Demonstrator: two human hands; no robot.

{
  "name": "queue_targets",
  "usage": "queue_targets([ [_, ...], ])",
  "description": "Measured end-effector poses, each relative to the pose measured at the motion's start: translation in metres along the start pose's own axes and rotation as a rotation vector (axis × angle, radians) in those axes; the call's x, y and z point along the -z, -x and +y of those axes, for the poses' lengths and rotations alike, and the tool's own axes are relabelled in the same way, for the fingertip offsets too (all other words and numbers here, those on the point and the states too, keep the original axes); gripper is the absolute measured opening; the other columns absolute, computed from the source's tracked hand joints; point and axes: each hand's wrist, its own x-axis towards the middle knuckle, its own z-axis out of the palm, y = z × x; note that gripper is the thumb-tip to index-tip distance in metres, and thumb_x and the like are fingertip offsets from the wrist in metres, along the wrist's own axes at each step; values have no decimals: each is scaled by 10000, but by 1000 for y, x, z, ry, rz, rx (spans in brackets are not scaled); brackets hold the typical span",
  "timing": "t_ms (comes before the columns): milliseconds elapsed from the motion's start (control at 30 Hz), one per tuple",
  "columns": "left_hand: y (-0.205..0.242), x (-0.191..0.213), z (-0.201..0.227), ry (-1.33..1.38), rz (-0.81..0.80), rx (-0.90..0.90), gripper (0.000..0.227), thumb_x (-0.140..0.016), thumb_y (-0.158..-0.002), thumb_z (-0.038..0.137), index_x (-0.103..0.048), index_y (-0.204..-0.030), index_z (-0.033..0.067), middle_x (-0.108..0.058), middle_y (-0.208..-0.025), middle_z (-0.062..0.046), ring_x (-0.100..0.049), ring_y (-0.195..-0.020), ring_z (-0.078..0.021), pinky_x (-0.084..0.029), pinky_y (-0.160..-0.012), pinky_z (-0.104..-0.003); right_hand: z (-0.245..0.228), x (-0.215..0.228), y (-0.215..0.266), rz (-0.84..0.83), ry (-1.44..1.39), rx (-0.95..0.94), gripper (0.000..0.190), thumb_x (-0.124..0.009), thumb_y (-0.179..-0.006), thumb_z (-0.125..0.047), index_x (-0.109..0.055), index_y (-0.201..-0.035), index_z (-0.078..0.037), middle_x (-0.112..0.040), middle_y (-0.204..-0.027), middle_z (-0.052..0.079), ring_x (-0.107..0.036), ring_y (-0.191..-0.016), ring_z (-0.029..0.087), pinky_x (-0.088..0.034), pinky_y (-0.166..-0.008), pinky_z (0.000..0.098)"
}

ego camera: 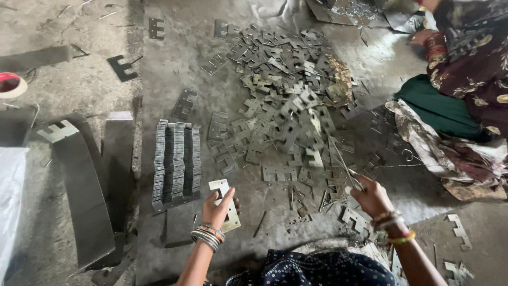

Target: The person sits on the floor and sorts small metal brackets from a large pile, stacking them into neat piles. They occasionally use a metal rod to move pieces and a cloth to wipe the floor.

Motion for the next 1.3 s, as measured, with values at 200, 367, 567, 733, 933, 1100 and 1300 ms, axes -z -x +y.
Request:
queue_targets([
  [200, 2, 1, 3, -137, 3, -20, 261, -752, -887, 258, -682, -966, 19, -714, -727, -83, -683, -545, -192, -571, -497, -346, -4, -14, -126, 398, 36, 469, 603, -763, -865, -343, -631, -1351, -10, -707, -1224, 247, -721, -1031, 360, -574, -883, 430],
  [367, 10, 0, 12, -78, 0, 22, 264, -756, -871, 233, -654, -975, 13, -710, -719, -96, -690, -551, -203, -579, -486, -363, -64, -28, -325, 525, -72, 207, 575, -762, -833, -361, -690, -1281, -7, -673, -1256, 284, -638, -1182, 434, -512, -1003, 463],
  [567, 2, -5, 9, -100, 38, 102, 247, -761, -864, 207, -666, -996, 21, -720, -737, -88, -705, -575, -195, -587, -502, -365, -115, -40, -399, 226, 76, 43, 532, -699, -875, -386, -723, -1237, 3, -681, -1252, 300, -630, -1187, 460, -508, -999, 487],
  [733, 3, -2, 7, -146, -44, 11, 271, -736, -896, 246, -688, -967, -11, -715, -739, -88, -692, -577, -178, -586, -495, -345, -73, -62, -344, 208, 38, 47, 558, -697, -835, -370, -671, -1219, 34, -708, -1159, 262, -692, -1082, 406, -550, -872, 499],
  [933, 7, -9, 26, -117, -46, -28, 250, -730, -901, 251, -680, -970, 15, -704, -745, -85, -689, -578, -166, -589, -497, -345, -64, -69, -289, 290, 19, 164, 487, -727, -876, -323, -704, -1291, -68, -700, -1096, 257, -679, -1000, 427, -521, -850, 469],
  [1100, 8, -11, 33, -37, -34, -85, 235, -734, -905, 233, -659, -952, 15, -714, -751, -94, -687, -579, -174, -589, -502, -342, -77, -45, -280, 213, -549, -39, 499, -745, -896, -260, -731, -1352, -58, -684, -1145, 338, -631, -982, 526, -432, -792, 616],
  [1300, 13, -15, 37, -31, -56, -82, 217, -733, -904, 216, -663, -955, 17, -710, -752, -78, -701, -591, -160, -591, -505, -344, -95, -26, -296, 272, -142, 22, 488, -755, -859, -297, -737, -1277, -46, -746, -1079, 142, -712, -900, 255, -551, -804, 410],
])
